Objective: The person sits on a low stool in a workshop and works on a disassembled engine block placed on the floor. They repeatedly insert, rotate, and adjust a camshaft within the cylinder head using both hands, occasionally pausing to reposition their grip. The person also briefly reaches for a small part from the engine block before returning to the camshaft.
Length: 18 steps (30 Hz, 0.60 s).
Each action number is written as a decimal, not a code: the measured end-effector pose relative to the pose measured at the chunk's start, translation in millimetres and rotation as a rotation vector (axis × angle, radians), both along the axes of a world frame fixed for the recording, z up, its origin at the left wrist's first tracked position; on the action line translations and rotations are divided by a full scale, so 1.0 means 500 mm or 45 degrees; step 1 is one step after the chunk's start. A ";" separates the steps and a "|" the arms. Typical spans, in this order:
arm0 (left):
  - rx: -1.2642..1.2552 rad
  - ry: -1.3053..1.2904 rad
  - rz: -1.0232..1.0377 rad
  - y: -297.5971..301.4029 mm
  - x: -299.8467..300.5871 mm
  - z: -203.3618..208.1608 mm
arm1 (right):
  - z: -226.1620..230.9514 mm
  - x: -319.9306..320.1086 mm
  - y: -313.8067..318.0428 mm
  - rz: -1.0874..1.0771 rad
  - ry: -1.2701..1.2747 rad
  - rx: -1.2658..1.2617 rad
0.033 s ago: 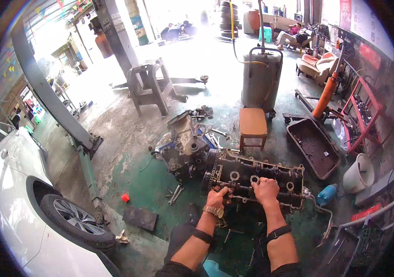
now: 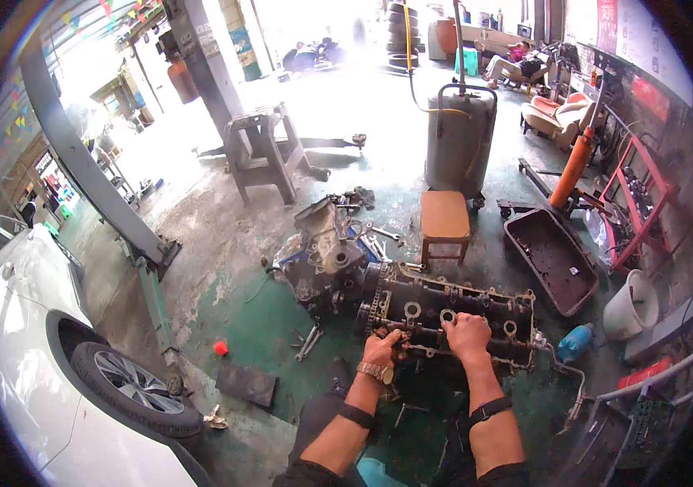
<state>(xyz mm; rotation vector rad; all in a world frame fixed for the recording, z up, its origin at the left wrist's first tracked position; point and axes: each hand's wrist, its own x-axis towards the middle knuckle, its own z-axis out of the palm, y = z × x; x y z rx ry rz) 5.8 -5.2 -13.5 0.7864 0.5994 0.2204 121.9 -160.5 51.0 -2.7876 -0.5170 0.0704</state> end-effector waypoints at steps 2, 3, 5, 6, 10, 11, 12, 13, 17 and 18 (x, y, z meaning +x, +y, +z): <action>-0.004 0.012 -0.006 0.001 0.000 -0.003 | 0.002 0.000 -0.003 0.045 0.011 0.025; -0.017 0.008 -0.002 0.001 0.000 -0.005 | 0.003 0.001 -0.008 0.082 0.015 0.036; -0.050 0.002 0.007 0.001 0.001 -0.009 | 0.001 0.003 -0.010 0.122 0.011 0.072; -0.047 0.008 0.018 0.000 0.001 -0.011 | -0.001 0.003 -0.008 0.123 0.002 0.098; -0.049 0.009 0.041 -0.002 0.000 -0.010 | -0.003 0.002 -0.001 0.031 0.042 0.070; -0.053 0.027 0.042 -0.002 -0.001 -0.008 | -0.002 -0.001 0.003 0.017 0.048 0.029; -0.033 0.010 0.034 -0.003 -0.002 -0.006 | -0.001 -0.004 0.007 -0.012 0.064 -0.020; -0.016 0.019 0.027 -0.003 -0.003 -0.003 | 0.000 -0.004 0.008 -0.044 0.092 -0.063; -0.026 0.007 0.013 -0.002 -0.004 0.004 | 0.003 0.000 -0.004 0.107 0.059 0.016; -0.026 -0.004 0.008 -0.001 -0.004 0.003 | 0.001 0.002 -0.006 0.143 0.051 0.035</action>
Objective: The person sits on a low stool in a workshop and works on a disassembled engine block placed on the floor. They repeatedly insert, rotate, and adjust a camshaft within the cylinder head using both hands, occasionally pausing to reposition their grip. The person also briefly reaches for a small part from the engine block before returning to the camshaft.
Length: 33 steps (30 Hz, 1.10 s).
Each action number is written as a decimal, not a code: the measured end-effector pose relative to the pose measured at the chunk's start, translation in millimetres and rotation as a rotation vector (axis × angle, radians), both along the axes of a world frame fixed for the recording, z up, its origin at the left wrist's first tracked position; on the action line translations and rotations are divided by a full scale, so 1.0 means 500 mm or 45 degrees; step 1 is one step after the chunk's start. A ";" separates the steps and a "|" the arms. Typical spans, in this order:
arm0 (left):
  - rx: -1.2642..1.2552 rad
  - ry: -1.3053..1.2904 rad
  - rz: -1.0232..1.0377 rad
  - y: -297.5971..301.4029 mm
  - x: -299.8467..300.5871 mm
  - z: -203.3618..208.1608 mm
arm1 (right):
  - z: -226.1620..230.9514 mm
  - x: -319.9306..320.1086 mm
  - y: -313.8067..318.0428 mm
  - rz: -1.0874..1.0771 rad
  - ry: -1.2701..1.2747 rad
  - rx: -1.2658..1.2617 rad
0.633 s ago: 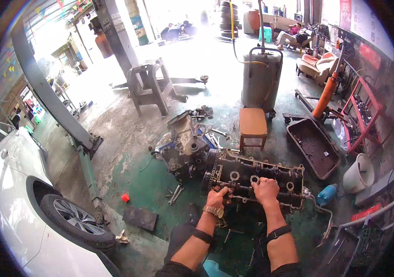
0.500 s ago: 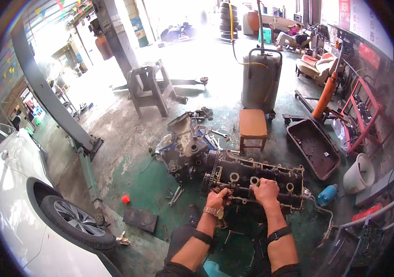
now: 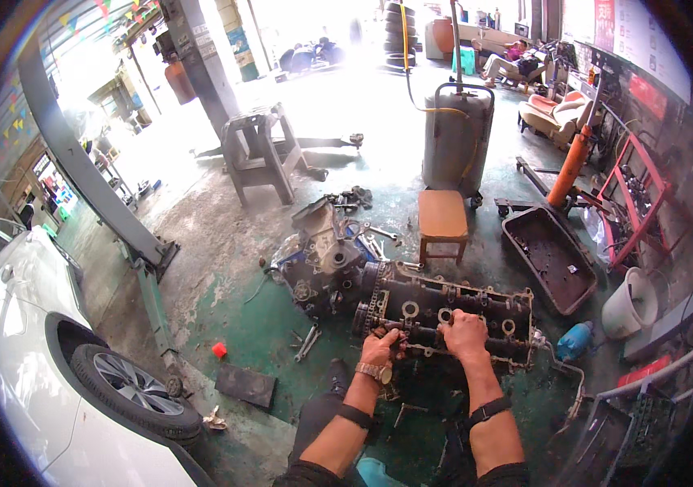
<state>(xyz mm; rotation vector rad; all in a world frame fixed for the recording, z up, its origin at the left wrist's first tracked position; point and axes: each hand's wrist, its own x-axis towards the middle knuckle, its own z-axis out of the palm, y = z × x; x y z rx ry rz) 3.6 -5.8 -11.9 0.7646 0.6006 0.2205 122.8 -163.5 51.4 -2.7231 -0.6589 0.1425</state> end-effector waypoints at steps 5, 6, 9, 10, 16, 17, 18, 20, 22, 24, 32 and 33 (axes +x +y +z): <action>-0.070 -0.046 0.009 0.001 0.001 -0.011 | -0.010 0.001 0.007 -0.038 0.001 0.006; -0.069 -0.037 0.006 0.001 0.001 -0.013 | -0.010 0.000 0.011 -0.095 0.017 -0.004; -0.068 -0.018 -0.003 0.003 0.001 -0.016 | -0.001 0.000 0.012 -0.141 0.023 -0.059; -0.068 -0.018 -0.006 0.003 0.001 -0.016 | 0.001 -0.001 0.011 -0.134 0.015 -0.076; -0.054 0.004 0.009 0.002 0.001 -0.012 | -0.011 0.002 0.004 -0.062 0.015 0.044; -0.055 0.010 0.010 0.002 0.001 -0.011 | -0.014 0.002 0.005 -0.055 -0.012 0.057; -0.051 0.023 0.014 0.002 0.001 -0.010 | -0.016 0.001 0.007 -0.068 -0.014 0.042; -0.046 0.056 0.022 0.001 0.001 -0.010 | -0.016 -0.001 0.012 -0.099 -0.015 -0.003; -0.019 0.037 0.004 0.002 0.001 -0.010 | -0.012 -0.002 0.016 -0.139 -0.012 -0.057; -0.022 0.028 0.000 0.002 0.001 -0.011 | -0.007 -0.003 0.013 -0.131 -0.011 -0.068; -0.042 0.031 0.013 0.001 0.002 -0.008 | -0.018 0.000 0.007 -0.025 -0.076 0.007; -0.042 0.025 0.018 0.000 0.001 -0.006 | -0.018 -0.003 0.011 -0.058 -0.057 -0.024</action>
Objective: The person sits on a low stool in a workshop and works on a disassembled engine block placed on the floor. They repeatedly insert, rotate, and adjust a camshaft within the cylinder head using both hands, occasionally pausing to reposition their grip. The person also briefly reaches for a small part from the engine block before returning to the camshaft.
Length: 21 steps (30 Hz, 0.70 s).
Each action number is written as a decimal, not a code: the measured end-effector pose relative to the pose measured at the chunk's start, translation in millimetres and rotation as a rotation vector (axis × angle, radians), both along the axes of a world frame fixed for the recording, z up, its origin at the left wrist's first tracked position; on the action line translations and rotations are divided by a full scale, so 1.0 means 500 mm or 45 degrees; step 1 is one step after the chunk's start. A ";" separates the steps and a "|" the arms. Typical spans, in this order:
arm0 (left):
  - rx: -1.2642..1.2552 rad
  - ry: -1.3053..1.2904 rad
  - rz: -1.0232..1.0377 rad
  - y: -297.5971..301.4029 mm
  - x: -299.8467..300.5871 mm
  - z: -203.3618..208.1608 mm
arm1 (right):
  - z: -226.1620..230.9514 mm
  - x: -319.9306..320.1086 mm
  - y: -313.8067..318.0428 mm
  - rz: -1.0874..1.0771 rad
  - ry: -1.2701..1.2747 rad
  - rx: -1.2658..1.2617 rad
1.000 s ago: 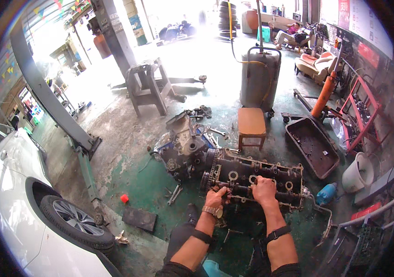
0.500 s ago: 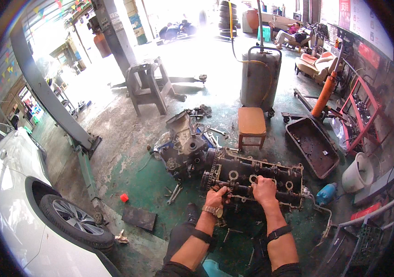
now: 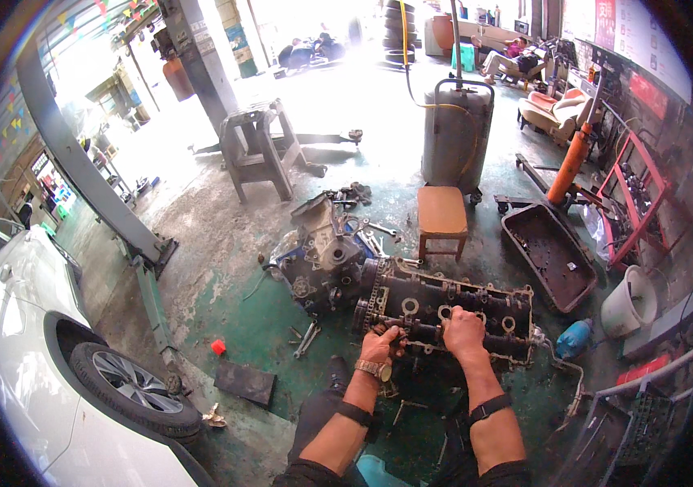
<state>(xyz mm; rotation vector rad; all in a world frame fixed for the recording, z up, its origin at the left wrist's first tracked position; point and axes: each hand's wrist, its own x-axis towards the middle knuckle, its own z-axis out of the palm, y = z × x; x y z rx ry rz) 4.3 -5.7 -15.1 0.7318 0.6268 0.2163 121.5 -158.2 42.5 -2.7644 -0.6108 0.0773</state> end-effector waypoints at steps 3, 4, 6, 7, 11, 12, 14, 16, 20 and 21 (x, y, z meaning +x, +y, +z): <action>0.005 -0.018 0.003 -0.002 -0.001 0.004 | 0.008 -0.006 0.006 -0.061 0.044 -0.079; 0.008 -0.022 -0.003 -0.002 -0.001 0.005 | 0.011 -0.007 0.007 -0.081 0.066 -0.106; 0.025 -0.021 -0.019 -0.001 -0.002 0.007 | 0.019 -0.005 0.000 -0.055 0.092 -0.070; 0.038 -0.016 -0.028 0.000 -0.002 0.008 | 0.021 -0.004 -0.002 -0.045 0.099 -0.046; 0.033 -0.004 -0.014 -0.001 -0.003 0.009 | 0.021 -0.006 -0.006 0.043 0.045 -0.020; 0.039 -0.005 -0.019 -0.001 -0.003 0.009 | 0.021 -0.006 -0.003 0.033 0.069 -0.063; 0.036 -0.024 -0.029 0.000 -0.003 0.009 | 0.024 -0.008 0.003 0.001 0.102 -0.118; 0.041 -0.025 -0.027 0.000 -0.002 0.008 | 0.030 -0.010 0.006 -0.043 0.121 -0.143; 0.071 -0.026 -0.051 0.002 -0.003 0.007 | 0.036 -0.009 0.003 -0.061 0.116 -0.076; 0.080 -0.017 -0.051 0.001 -0.004 0.007 | 0.035 -0.008 0.001 -0.068 0.117 -0.064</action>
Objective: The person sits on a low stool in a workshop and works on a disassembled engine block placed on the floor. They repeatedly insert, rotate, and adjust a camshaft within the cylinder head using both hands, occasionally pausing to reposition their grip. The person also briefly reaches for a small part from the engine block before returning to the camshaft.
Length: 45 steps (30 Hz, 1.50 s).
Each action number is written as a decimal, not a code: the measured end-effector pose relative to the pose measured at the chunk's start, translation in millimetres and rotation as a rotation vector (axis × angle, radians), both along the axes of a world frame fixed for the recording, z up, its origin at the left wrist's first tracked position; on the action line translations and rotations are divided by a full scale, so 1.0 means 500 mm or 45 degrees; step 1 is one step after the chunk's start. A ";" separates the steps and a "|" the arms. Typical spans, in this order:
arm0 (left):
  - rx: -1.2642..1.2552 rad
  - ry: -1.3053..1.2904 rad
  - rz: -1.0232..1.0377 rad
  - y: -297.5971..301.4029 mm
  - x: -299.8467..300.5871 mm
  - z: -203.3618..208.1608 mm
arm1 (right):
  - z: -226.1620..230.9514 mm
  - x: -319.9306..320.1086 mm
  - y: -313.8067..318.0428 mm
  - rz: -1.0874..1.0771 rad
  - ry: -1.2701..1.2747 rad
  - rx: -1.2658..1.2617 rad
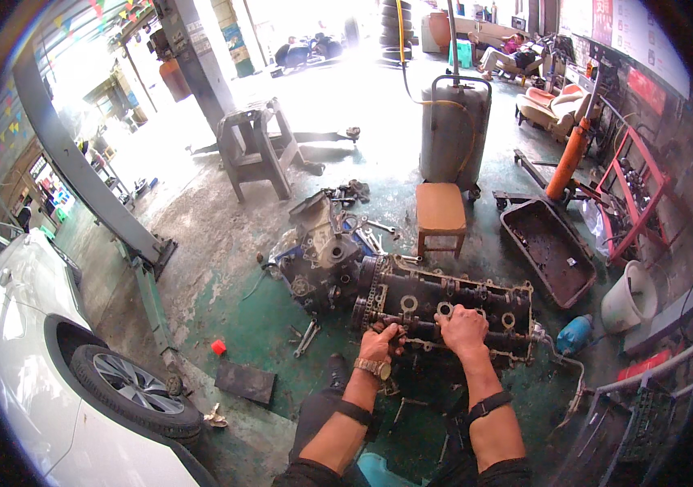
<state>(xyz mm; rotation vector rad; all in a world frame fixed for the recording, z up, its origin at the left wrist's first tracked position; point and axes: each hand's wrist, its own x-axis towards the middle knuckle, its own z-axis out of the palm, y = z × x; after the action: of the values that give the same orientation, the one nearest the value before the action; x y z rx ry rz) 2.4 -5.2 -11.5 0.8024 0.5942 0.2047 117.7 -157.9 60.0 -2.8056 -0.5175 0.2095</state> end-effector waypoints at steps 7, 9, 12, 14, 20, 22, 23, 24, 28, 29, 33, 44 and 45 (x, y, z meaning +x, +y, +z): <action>-0.033 0.003 0.021 -0.002 0.002 0.001 | -0.023 0.001 0.002 0.013 -0.085 0.011; -0.028 0.003 0.027 -0.002 0.002 0.001 | -0.021 0.002 0.004 0.012 -0.029 -0.014; 0.002 0.005 0.019 -0.001 0.004 0.002 | -0.013 0.005 -0.001 -0.005 0.048 -0.024; -0.003 -0.020 0.016 -0.001 0.003 0.003 | -0.011 0.005 -0.004 0.013 0.017 0.017; -0.024 -0.010 0.044 -0.002 0.003 -0.004 | -0.022 0.003 0.000 0.054 -0.071 0.008; -0.038 -0.024 0.048 -0.002 0.003 -0.008 | -0.023 0.002 0.008 0.002 -0.049 -0.078; -0.050 -0.031 0.049 -0.002 0.003 -0.010 | -0.022 0.002 0.009 0.015 -0.047 -0.081; -0.043 -0.026 0.043 -0.001 0.004 -0.011 | -0.020 0.001 0.009 0.014 -0.036 -0.081; -0.026 -0.005 0.033 0.001 0.004 -0.011 | -0.009 -0.002 0.003 0.001 -0.013 0.010; -0.022 -0.001 0.037 0.001 0.003 -0.011 | -0.009 -0.003 0.002 0.013 -0.030 -0.004; -0.027 -0.004 0.014 0.001 0.001 -0.008 | -0.011 -0.001 0.001 0.071 -0.043 -0.058; -0.037 -0.005 -0.001 0.003 0.000 -0.009 | -0.021 0.002 0.001 -0.011 -0.063 0.003; -0.039 -0.010 -0.003 0.003 0.000 -0.008 | -0.025 0.002 0.002 0.004 -0.086 0.001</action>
<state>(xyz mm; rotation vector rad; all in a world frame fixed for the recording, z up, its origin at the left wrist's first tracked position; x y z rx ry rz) 2.2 -3.8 -15.5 0.7722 0.5876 0.1964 118.9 -156.9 47.5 -2.8192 -0.5369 0.1157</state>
